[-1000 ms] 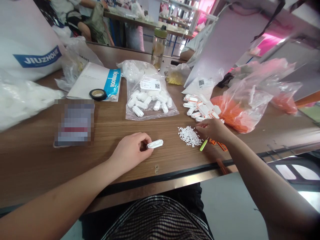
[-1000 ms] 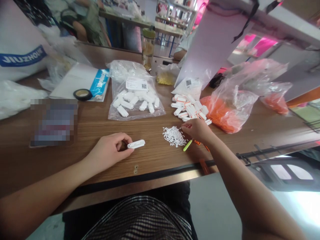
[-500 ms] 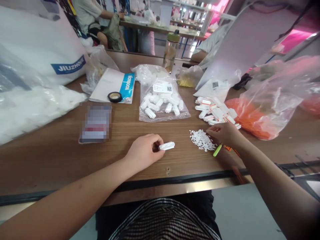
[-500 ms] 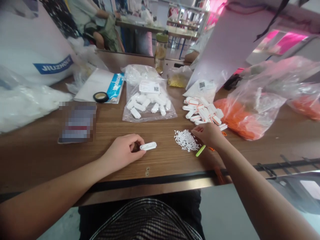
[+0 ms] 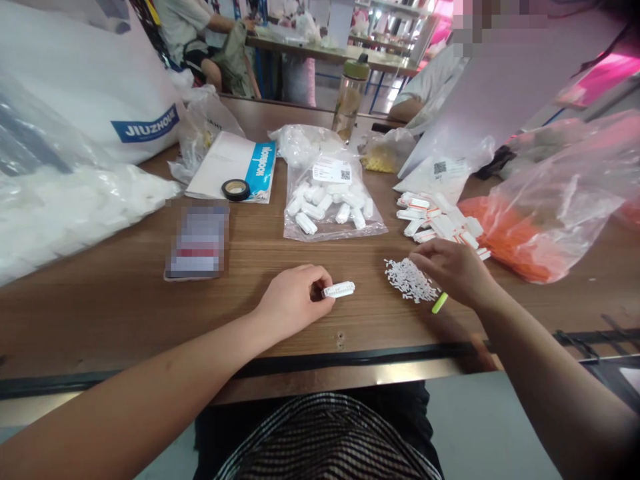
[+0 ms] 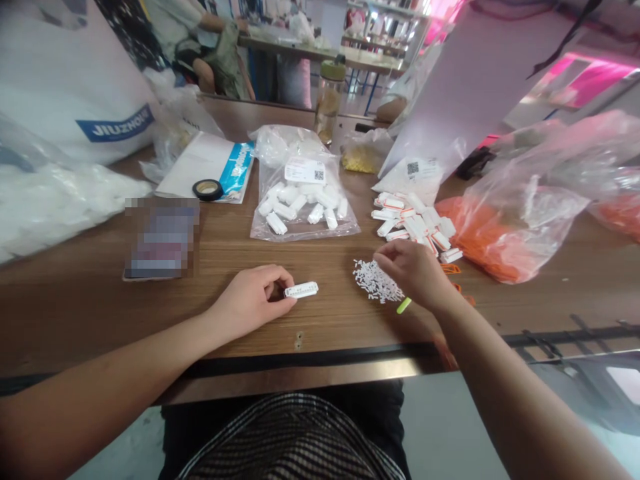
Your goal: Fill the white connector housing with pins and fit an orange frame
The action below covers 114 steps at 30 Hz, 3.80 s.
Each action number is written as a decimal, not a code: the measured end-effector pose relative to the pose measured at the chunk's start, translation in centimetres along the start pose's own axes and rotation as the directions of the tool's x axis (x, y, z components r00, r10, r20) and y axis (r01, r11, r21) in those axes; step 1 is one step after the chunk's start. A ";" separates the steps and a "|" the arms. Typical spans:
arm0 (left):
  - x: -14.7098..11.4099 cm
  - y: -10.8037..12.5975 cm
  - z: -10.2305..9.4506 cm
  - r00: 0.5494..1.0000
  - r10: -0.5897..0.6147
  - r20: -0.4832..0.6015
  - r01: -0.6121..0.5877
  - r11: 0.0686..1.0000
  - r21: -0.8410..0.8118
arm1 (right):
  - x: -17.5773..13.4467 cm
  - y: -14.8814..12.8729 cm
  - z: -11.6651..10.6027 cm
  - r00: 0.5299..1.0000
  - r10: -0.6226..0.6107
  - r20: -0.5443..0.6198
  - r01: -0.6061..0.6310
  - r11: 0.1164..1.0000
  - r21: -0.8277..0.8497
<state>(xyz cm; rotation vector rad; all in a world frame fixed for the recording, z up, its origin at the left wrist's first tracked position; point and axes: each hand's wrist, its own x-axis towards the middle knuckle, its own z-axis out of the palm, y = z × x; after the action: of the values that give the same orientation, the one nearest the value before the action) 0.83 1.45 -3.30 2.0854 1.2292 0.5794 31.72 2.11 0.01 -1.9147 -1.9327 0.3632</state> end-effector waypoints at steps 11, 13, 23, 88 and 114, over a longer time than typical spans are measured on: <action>-0.2 0.1 -0.1 1.000 -0.002 -0.003 0.002 1.000 -0.031 | -1.8 -7.0 4.4 0.870 -0.482 0.105 0.441 0.855 0.273; -0.2 0.2 -0.1 1.000 -0.008 -0.002 0.008 0.999 -0.034 | -1.6 -7.0 4.6 0.862 -0.496 0.104 0.459 0.851 0.256; -0.1 0.3 -0.2 1.000 -0.013 -0.005 0.013 0.999 -0.031 | -1.6 -7.2 5.4 0.854 -0.510 0.102 0.488 0.853 0.186; -0.1 0.0 -0.1 1.000 0.004 0.002 -0.004 1.000 0.007 | -0.8 5.1 -1.2 0.983 0.160 0.085 -0.144 0.975 -0.168; -0.2 0.2 0.0 1.000 -0.019 -0.009 0.019 1.000 -0.020 | -2.2 -7.1 3.1 0.903 -0.419 0.090 0.391 0.891 0.229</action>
<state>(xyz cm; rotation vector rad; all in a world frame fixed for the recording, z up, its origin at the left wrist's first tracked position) 0.88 1.23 -3.16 2.0544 1.2425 0.5913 23.92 0.00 0.24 -1.3397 -2.2222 0.5556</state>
